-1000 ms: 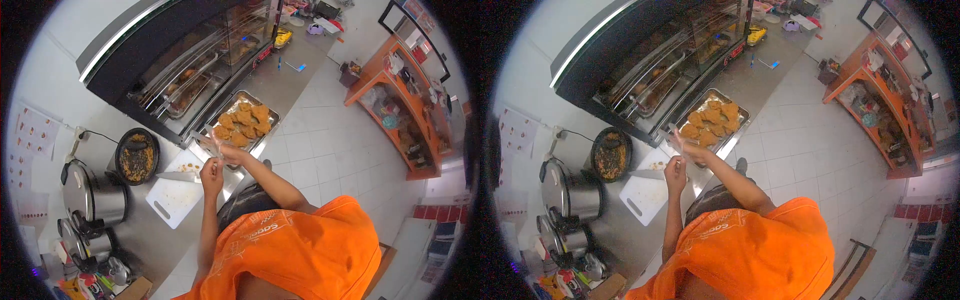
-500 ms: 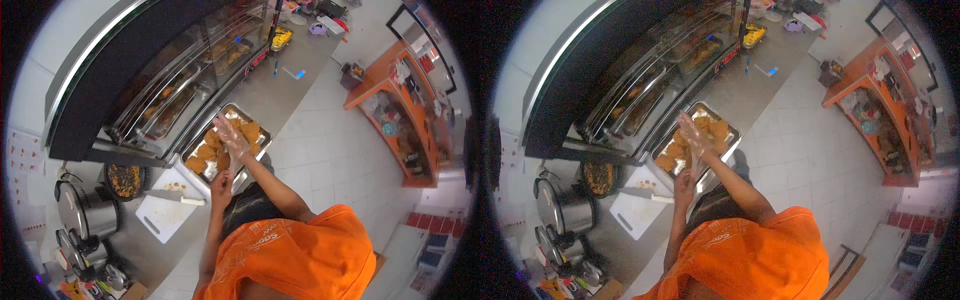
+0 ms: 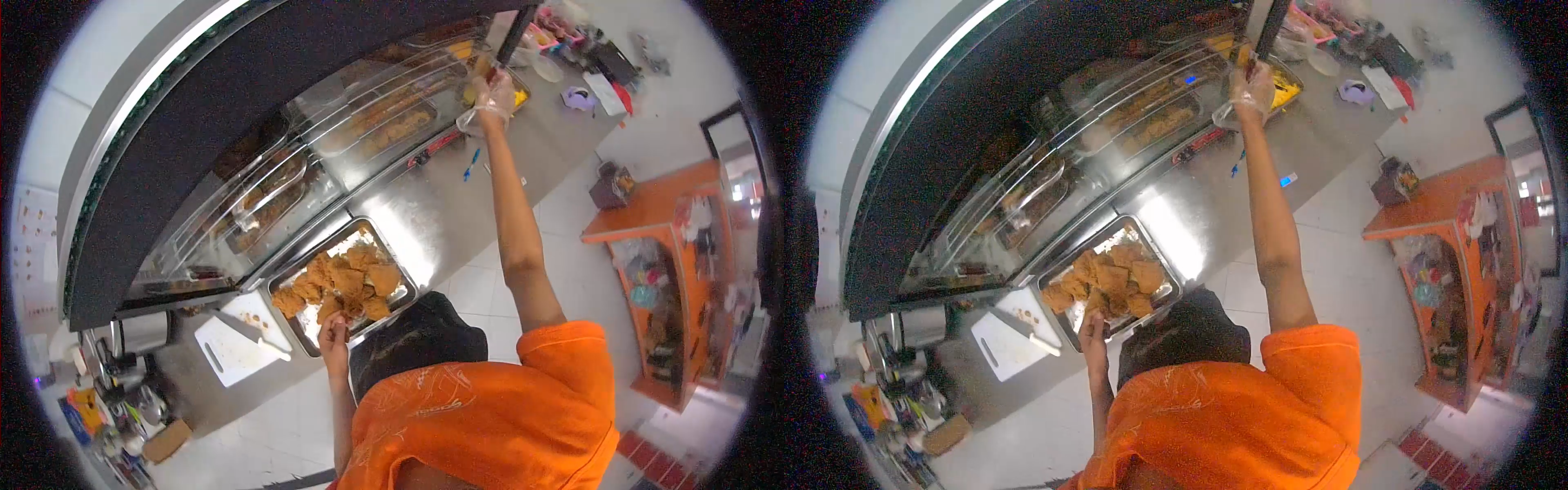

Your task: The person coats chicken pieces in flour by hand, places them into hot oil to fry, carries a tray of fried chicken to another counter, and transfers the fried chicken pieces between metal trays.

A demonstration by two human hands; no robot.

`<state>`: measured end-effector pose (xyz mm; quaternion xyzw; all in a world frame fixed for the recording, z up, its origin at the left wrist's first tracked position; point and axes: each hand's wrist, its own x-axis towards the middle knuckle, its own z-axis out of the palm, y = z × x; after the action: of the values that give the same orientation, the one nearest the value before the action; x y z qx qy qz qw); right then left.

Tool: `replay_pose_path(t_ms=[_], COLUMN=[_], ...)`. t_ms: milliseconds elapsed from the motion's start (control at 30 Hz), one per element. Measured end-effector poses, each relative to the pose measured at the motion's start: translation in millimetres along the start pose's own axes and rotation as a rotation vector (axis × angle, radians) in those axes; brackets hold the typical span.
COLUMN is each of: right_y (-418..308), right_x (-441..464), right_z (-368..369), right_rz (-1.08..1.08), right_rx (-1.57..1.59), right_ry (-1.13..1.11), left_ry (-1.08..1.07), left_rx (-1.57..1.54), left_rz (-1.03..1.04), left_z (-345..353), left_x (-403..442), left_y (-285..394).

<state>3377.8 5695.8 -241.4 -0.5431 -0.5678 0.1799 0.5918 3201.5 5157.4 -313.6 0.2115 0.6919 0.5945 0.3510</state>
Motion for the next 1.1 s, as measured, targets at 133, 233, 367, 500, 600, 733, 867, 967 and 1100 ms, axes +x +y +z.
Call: replay_pose_path(t_ms=[133, 233, 367, 500, 600, 733, 867, 967, 1100], right_y=[-1.7, -10.9, -33.8, -53.9, -43.1, -6.8, 31.4, 35.3, 78.2], right_x=[-11.9, -37.7, -100.9, -129.4, -102.2, -19.2, 2.0, 7.2, -51.7], right_z=[-1.9, 10.3, 26.6, 19.9, 22.6, 13.7, 46.5, 51.7, 88.6], right_rz=[-0.007, -0.011, -0.099, -0.085, -0.027, 0.057, 0.203, 0.338, -0.078], right_rx=[0.062, 0.056, 0.213, 0.591, 0.496, -0.158, 0.049, 0.292, -0.151], right_ry=[0.001, -0.073, -0.197, -0.415, -0.309, 0.002, -0.092, -0.254, 0.044], left_ry=[0.031, 0.095, 0.140, 0.000, -0.047, -0.006, 0.017, 0.018, 0.029], left_rx=[-0.052, 0.019, 0.181, 0.284, 0.486, 0.403, 0.387, 0.381, 0.382], left_rz=[-0.049, -0.093, -0.017, 0.080, 0.129, 0.055, 0.027, 0.031, 0.114], left_z=[13.8, 7.0, 35.0, 36.1, 42.3, 21.6, 12.9, 20.1, 34.5], left_x=[4.6, 3.5, 16.5, 23.3, 12.3, -10.4, -23.1, -31.0, -27.1], left_y=[-4.9, -7.0, 33.5, 27.5, 45.4, 14.2, -4.8, -7.7, -10.0])
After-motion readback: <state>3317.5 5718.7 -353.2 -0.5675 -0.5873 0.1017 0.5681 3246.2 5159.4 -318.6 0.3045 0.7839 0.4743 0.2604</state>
